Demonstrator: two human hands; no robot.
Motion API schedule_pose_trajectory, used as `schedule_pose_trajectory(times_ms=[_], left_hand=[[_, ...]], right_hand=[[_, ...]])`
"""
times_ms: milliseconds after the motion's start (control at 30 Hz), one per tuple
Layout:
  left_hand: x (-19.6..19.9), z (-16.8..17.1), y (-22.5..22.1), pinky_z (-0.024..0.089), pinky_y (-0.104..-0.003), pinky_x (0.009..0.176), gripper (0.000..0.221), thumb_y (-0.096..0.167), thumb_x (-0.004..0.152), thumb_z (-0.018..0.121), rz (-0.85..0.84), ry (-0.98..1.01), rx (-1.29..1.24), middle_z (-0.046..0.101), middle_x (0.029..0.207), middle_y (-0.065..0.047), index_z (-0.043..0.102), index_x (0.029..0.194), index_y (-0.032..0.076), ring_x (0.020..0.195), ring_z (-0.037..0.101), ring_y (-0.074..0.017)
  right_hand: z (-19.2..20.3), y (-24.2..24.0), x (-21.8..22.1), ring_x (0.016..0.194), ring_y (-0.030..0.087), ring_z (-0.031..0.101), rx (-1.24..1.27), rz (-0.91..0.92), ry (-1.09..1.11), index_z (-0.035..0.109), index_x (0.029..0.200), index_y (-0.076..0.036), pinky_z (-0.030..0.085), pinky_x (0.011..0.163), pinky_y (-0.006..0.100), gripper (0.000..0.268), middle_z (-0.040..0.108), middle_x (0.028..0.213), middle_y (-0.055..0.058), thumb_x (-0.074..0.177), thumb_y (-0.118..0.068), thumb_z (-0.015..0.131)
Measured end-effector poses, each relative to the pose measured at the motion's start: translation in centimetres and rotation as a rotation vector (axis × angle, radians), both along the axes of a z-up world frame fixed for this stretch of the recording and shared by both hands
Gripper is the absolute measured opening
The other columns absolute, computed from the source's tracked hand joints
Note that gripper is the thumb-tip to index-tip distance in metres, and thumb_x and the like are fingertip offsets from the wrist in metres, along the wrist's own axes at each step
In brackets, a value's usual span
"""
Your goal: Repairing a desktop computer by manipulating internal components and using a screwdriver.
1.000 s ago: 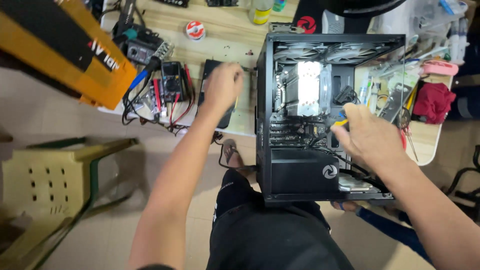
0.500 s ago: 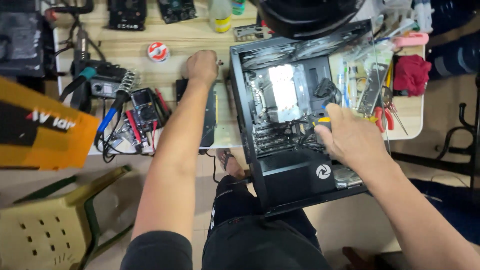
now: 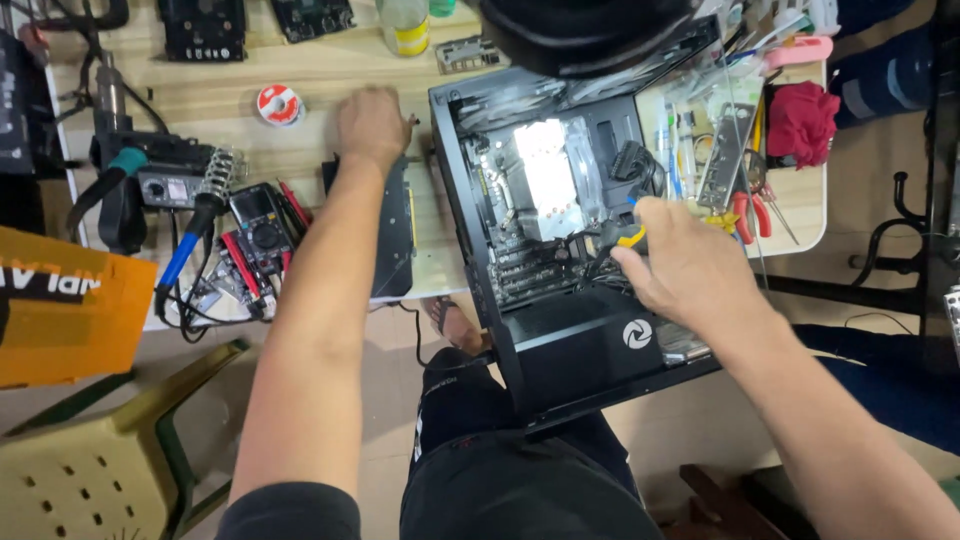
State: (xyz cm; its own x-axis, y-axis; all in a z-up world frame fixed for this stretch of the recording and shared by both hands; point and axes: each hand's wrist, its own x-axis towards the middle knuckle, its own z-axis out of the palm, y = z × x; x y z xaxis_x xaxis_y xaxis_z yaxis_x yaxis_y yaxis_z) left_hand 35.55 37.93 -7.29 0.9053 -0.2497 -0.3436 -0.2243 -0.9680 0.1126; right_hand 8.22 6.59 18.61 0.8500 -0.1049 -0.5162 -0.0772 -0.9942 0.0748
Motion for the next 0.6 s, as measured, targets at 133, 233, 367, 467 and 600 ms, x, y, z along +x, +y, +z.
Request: schedule_pose_trajectory(times_ms=[133, 233, 367, 467, 600], left_hand=[[-1.9, 1.4, 1.7, 0.055, -0.052, 0.078, 0.031, 0.033, 0.091, 0.082, 0.105, -0.271, -0.412, 0.074, 0.104, -0.017, 0.070, 0.102, 0.007, 0.092, 0.072, -0.0417], [-7.3, 4.8, 2.3, 0.051, -0.049, 0.067, 0.015, 0.012, 0.085, 0.074, 0.200, -0.445, -0.756, 0.068, 0.085, -0.010, 0.059, 0.087, 0.012, 0.076, 0.065, -0.0368], [-18.2, 11.3, 2.4, 0.058, -0.046, 0.078, 0.015, 0.014, 0.095, 0.080, 0.295, -0.396, -0.931, 0.069, 0.085, -0.018, 0.067, 0.092, 0.008, 0.086, 0.075, -0.0405], [-26.0, 14.5, 2.2, 0.056, -0.046, 0.077, 0.015, 0.016, 0.092, 0.082, 0.467, -0.081, -1.048, 0.072, 0.081, -0.015, 0.070, 0.096, 0.007, 0.078, 0.070, -0.0301], [-33.4, 13.0, 2.4, 0.058, -0.038, 0.075, 0.015, 0.014, 0.090, 0.092, 0.542, 0.047, -1.163, 0.076, 0.078, -0.011, 0.079, 0.095, 0.009, 0.075, 0.072, -0.0211]], right_hand=[[-0.6, -0.5, 0.1, 0.077, 0.036, 0.069, 0.033, 0.077, 0.006, 0.055, 0.112, -0.010, 0.058, 0.062, 0.050, 0.028, 0.062, 0.105, 0.013, 0.113, -0.038, 0.057], [1.4, 0.8, 1.0, 0.090, 0.037, 0.072, -0.023, 0.041, 0.063, 0.052, 0.132, -0.012, 0.062, 0.070, 0.051, 0.040, 0.063, 0.115, 0.012, 0.115, -0.048, 0.055], [-3.4, -4.0, -1.1, 0.098, 0.041, 0.078, 0.017, 0.361, -0.214, 0.062, 0.122, -0.020, 0.062, 0.083, 0.054, 0.035, 0.064, 0.104, 0.009, 0.103, -0.049, 0.058], [-3.1, -3.4, -1.1, 0.086, 0.037, 0.080, -0.100, 0.300, -0.151, 0.058, 0.117, -0.019, 0.062, 0.078, 0.054, 0.041, 0.067, 0.095, 0.008, 0.109, -0.057, 0.045], [-2.1, -2.9, -1.4, 0.081, 0.040, 0.080, -0.082, 0.308, -0.124, 0.058, 0.116, -0.017, 0.062, 0.075, 0.056, 0.042, 0.068, 0.091, 0.010, 0.107, -0.057, 0.050]])
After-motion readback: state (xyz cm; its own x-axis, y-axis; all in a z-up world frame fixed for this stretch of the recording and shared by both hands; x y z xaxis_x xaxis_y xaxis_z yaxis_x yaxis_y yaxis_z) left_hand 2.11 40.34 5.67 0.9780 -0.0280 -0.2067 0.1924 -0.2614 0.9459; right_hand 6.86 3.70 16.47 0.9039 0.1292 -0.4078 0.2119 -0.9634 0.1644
